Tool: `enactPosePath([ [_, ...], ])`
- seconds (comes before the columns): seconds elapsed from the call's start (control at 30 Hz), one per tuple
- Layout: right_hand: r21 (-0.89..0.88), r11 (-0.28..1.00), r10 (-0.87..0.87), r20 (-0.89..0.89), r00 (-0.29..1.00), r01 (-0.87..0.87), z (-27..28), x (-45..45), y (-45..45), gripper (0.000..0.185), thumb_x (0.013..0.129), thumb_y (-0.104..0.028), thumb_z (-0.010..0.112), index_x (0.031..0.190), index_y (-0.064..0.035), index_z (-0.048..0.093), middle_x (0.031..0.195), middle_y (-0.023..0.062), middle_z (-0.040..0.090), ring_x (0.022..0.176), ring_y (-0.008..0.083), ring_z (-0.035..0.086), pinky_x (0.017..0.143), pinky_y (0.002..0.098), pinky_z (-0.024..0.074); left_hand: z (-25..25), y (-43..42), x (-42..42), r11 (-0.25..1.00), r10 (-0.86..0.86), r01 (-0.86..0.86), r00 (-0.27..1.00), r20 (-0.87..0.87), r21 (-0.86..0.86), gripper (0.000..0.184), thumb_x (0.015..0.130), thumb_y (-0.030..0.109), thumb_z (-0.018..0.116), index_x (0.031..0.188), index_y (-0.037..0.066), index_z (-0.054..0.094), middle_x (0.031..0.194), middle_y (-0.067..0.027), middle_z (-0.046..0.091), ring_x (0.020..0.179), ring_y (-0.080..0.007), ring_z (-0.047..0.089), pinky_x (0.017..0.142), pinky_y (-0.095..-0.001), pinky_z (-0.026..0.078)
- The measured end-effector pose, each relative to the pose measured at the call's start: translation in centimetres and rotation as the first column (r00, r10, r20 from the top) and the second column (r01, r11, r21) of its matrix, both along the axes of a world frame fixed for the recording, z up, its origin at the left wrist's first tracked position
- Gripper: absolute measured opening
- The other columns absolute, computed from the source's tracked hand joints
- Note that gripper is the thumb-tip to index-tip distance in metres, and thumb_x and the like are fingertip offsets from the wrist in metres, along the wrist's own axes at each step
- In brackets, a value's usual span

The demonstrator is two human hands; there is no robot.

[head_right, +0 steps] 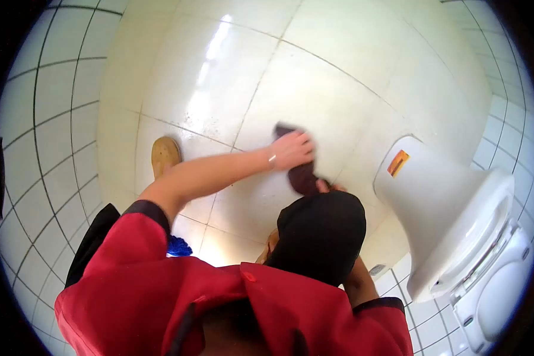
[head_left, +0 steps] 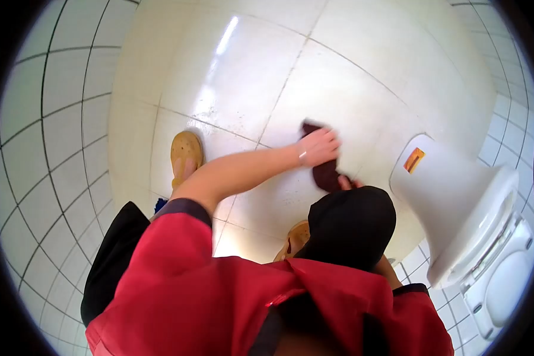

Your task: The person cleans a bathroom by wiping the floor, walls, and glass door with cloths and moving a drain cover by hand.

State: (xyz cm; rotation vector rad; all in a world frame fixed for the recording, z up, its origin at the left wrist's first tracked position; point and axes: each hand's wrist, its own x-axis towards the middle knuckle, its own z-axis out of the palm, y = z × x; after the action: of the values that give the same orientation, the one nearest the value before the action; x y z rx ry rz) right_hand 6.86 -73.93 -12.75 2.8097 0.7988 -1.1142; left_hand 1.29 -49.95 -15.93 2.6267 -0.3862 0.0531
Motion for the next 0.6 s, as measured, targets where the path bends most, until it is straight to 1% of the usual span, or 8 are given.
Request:
enactPosePath([
  [0.03, 0.107, 0.979, 0.16, 0.143, 0.977, -0.176, 0.1, 1.8, 1.5, 0.046, 0.065, -0.017, 0.063, 0.11, -0.0251, 0.057, 0.099, 0.0127, 0.047, 0.09, 0.0326, 0.047, 0.079, 0.047, 0.0355, 0.3, 1.4, 3.6, 0.992, 0.057, -0.065, 0.996, 0.069, 0.109, 0.011, 0.071, 0.022, 0.052, 0.076, 0.015, 0.058, 0.081, -0.0022, 0.052, 0.086, -0.0196, 0.048, 0.069, -0.0325, 0.04],
  [0.07, 0.31, 0.916, 0.08, 0.481, 0.873, -0.255, -4.6, 2.6, 0.9, 0.047, 0.065, -0.012, 0.059, 0.111, -0.0238, 0.057, 0.099, 0.0121, 0.046, 0.092, 0.0316, 0.045, 0.079, 0.0463, 0.0338, -0.1, 3.2, 6.9, 0.972, 0.132, -0.14, 0.99, 0.054, 0.191, 0.012, 0.071, 0.023, 0.053, 0.078, 0.015, 0.06, 0.08, -0.0024, 0.055, 0.086, -0.02, 0.051, 0.068, -0.0339, 0.041],
  [0.1, 0.335, 0.895, 0.013, 0.639, 0.769, -0.294, -5.3, 4.0, 4.0, 0.049, 0.065, -0.012, 0.059, 0.113, -0.0237, 0.056, 0.097, 0.0118, 0.046, 0.091, 0.0303, 0.044, 0.077, 0.0451, 0.0336, 0.7, 6.3, 9.1, 0.944, 0.217, -0.206, 0.976, -0.016, 0.259, 0.013, 0.072, 0.022, 0.053, 0.081, 0.016, 0.061, 0.081, -0.0027, 0.057, 0.087, -0.021, 0.053, 0.068, -0.0353, 0.042],
  [0.2, 0.409, 0.889, -0.103, 0.622, 0.776, -0.209, -4.5, 10.4, 17.1, 0.049, 0.07, -0.014, 0.054, 0.118, -0.0238, 0.053, 0.091, 0.0146, 0.048, 0.086, 0.0311, 0.045, 0.077, 0.0418, 0.0352, -1.2, 17.1, 8.2, 0.852, 0.507, -0.507, 0.861, 0.035, 0.134, 0.016, 0.073, 0.019, 0.053, 0.087, 0.022, 0.06, 0.084, -0.0046, 0.057, 0.087, -0.0248, 0.054, 0.064, -0.039, 0.046],
  [0.27, 0.422, 0.832, 0.033, 0.609, 0.793, -0.36, -4.7, 11.1, 25.2, 0.051, 0.07, -0.014, 0.054, 0.118, -0.0288, 0.052, 0.096, 0.0132, 0.049, 0.09, 0.0295, 0.045, 0.078, 0.0435, 0.0347, -2.5, 23.4, 2.6, 0.784, 0.573, -0.588, 0.809, 0.135, 0.199, 0.03, 0.074, 0.013, 0.052, 0.102, 0.024, 0.054, 0.091, -0.0061, 0.053, 0.089, -0.027, 0.051, 0.071, -0.0384, 0.046],
  [0.37, 0.326, 0.76, 0.294, 0.599, 0.745, -0.562, -4.6, 4.5, 31.4, 0.051, 0.069, -0.017, 0.058, 0.116, -0.035, 0.052, 0.103, 0.0102, 0.048, 0.095, 0.0276, 0.044, 0.079, 0.0443, 0.0336, -1.0, 26.0, -8.3, 0.59, 0.732, -0.724, 0.667, 0.14, 0.358, 0.032, 0.074, 0.01, 0.051, 0.103, 0.023, 0.05, 0.096, -0.0061, 0.05, 0.09, -0.0273, 0.05, 0.072, -0.0377, 0.047],
  [0.5, 0.419, 0.564, 0.554, 0.448, 0.702, -0.712, -3.4, -0.9, 25.7, 0.05, 0.071, -0.018, 0.06, 0.118, -0.033, 0.052, 0.107, 0.0113, 0.045, 0.098, 0.0282, 0.042, 0.082, 0.0439, 0.032, -1.4, 16.3, -17.5, 0.425, 0.846, -0.655, 0.533, -0.016, 0.625, 0.029, 0.074, 0.011, 0.05, 0.102, 0.016, 0.044, 0.096, -0.0095, 0.049, 0.087, -0.0285, 0.049, 0.066, -0.037, 0.048],
  [0.6, 0.465, 0.424, 0.583, 0.516, 0.627, -0.777, -2.9, -1.0, 17.3, 0.042, 0.076, -0.026, 0.058, 0.118, -0.0262, 0.052, 0.102, 0.011, 0.047, 0.092, 0.0277, 0.044, 0.079, 0.0422, 0.0327, -0.1, 4.9, -19.4, 0.501, 0.847, -0.578, 0.48, -0.229, 0.644, 0.035, 0.078, 0.018, 0.047, 0.111, 0.008, 0.041, 0.105, -0.0186, 0.048, 0.093, -0.0358, 0.048, 0.068, -0.0387, 0.047],
])
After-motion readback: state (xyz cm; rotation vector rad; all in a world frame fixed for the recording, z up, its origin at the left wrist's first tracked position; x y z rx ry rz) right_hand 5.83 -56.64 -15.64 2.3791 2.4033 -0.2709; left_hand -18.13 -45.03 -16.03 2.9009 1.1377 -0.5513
